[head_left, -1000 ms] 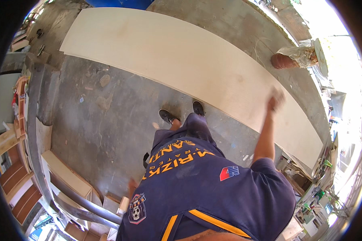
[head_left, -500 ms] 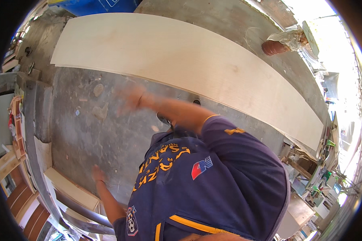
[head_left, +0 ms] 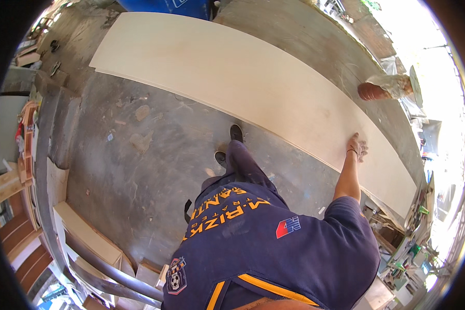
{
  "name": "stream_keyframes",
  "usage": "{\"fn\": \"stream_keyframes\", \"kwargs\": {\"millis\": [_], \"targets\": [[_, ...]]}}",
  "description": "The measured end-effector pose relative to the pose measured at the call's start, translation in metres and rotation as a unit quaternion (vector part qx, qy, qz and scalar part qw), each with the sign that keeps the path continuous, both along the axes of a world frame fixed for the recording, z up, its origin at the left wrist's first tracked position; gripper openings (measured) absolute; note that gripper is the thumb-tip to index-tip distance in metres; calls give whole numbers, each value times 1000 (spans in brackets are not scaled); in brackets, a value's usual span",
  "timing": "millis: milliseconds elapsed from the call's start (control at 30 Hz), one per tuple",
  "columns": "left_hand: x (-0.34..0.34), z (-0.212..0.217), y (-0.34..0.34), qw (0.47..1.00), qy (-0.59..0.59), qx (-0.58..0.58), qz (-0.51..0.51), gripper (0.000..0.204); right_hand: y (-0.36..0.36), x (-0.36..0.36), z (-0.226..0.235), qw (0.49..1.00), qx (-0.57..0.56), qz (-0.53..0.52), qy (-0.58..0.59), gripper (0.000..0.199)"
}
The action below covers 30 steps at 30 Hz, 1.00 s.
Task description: The person applies a liquid adhesive from a bottle onto a large wood panel and uses a scraper tool to spread it evenly across the surface. They then repeat the process on a second, narrower wood piece, spreading the adhesive along its length.
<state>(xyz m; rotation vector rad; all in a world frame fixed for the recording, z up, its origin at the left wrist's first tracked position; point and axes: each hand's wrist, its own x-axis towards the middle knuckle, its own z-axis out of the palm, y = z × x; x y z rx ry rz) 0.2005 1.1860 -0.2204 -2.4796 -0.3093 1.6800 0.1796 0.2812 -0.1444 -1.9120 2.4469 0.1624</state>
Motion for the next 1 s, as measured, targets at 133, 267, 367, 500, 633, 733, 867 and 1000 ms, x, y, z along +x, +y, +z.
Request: {"fn": "stream_keyframes", "kwargs": {"millis": [133,267,367,500,633,733,867,1000], "targets": [[11,9,5,1000,-4,-6,9,42,28,125,-2,986,-20,145,-75,90],[130,24,-13,994,-39,-1,-99,41,116,324,-12,879,-56,441,-173,83],[260,62,-42,911,-72,70,-399,40,326,411,16,660,-24,723,-203,69],[413,151,-150,829,-466,-209,229,58,485,385,-15,172,459,839,-238,50],[453,171,-150,796,-501,-246,233,60,352,370,40,443,280,734,-432,44],[391,70,-23,822,-507,-111,232,56,154,282,-39,734,-90,626,-247,39],[245,-3,21,989,-113,43,-83,48,17,69,-29,990,-39,117,72,61],[189,-13,-7,1000,-19,-11,4,41,41,127,-15,997,31,-23,-72,91]]}}
